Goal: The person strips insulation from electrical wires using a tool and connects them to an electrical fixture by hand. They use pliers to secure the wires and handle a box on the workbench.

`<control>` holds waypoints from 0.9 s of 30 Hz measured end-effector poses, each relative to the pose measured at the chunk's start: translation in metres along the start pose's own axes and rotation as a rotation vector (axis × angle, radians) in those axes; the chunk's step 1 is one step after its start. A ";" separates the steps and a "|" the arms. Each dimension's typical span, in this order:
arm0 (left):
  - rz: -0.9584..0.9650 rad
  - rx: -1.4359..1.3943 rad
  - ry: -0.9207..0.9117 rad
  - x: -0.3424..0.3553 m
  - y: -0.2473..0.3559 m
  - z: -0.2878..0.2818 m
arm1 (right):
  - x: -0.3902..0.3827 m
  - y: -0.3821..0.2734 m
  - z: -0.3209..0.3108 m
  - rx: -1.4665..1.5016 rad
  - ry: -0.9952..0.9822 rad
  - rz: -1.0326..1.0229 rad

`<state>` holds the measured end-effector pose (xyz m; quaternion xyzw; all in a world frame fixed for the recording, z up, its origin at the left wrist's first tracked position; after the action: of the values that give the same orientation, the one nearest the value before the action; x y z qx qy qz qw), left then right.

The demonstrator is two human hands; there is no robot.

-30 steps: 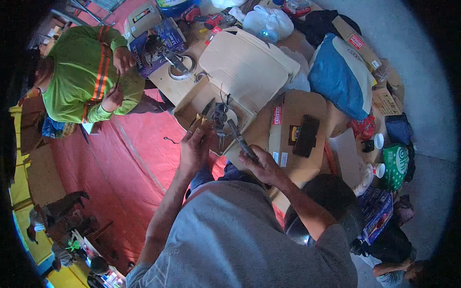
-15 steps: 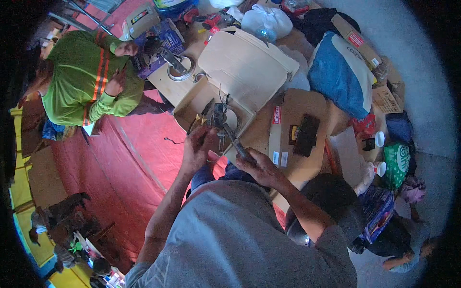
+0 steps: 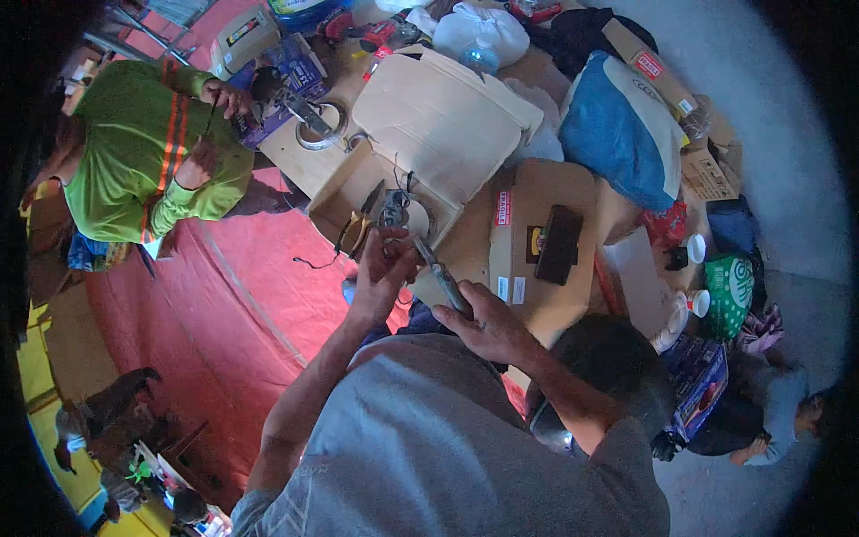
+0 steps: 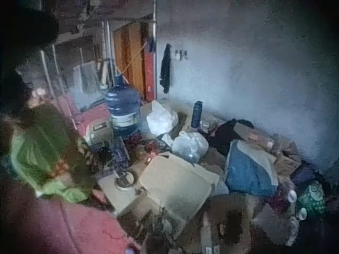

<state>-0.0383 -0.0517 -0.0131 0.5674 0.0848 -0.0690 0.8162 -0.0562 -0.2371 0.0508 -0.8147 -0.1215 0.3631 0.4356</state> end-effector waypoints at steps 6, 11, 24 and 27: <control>-0.005 0.014 -0.008 0.010 -0.008 0.027 | -0.011 0.000 -0.008 -0.297 0.209 -0.136; 0.137 0.060 -0.051 0.013 -0.016 0.022 | -0.011 0.017 -0.005 -0.418 0.393 -0.132; -0.237 0.217 -0.446 0.031 -0.008 0.031 | -0.023 0.044 -0.004 -0.322 0.368 -0.026; -0.175 0.321 -0.428 0.033 0.002 0.039 | -0.026 0.048 0.000 -0.255 0.499 -0.200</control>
<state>-0.0035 -0.0887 -0.0052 0.6524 -0.0526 -0.2701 0.7062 -0.0803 -0.2790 0.0253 -0.9110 -0.1349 0.0886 0.3796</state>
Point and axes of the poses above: each hand's wrist, its own x-axis towards the middle knuckle, its own z-axis out of the palm, y = z × x, the point moved 7 cm from there along x, towards the middle knuckle, and after that the axes turned 1 degree about -z, right-handed, at the moved point
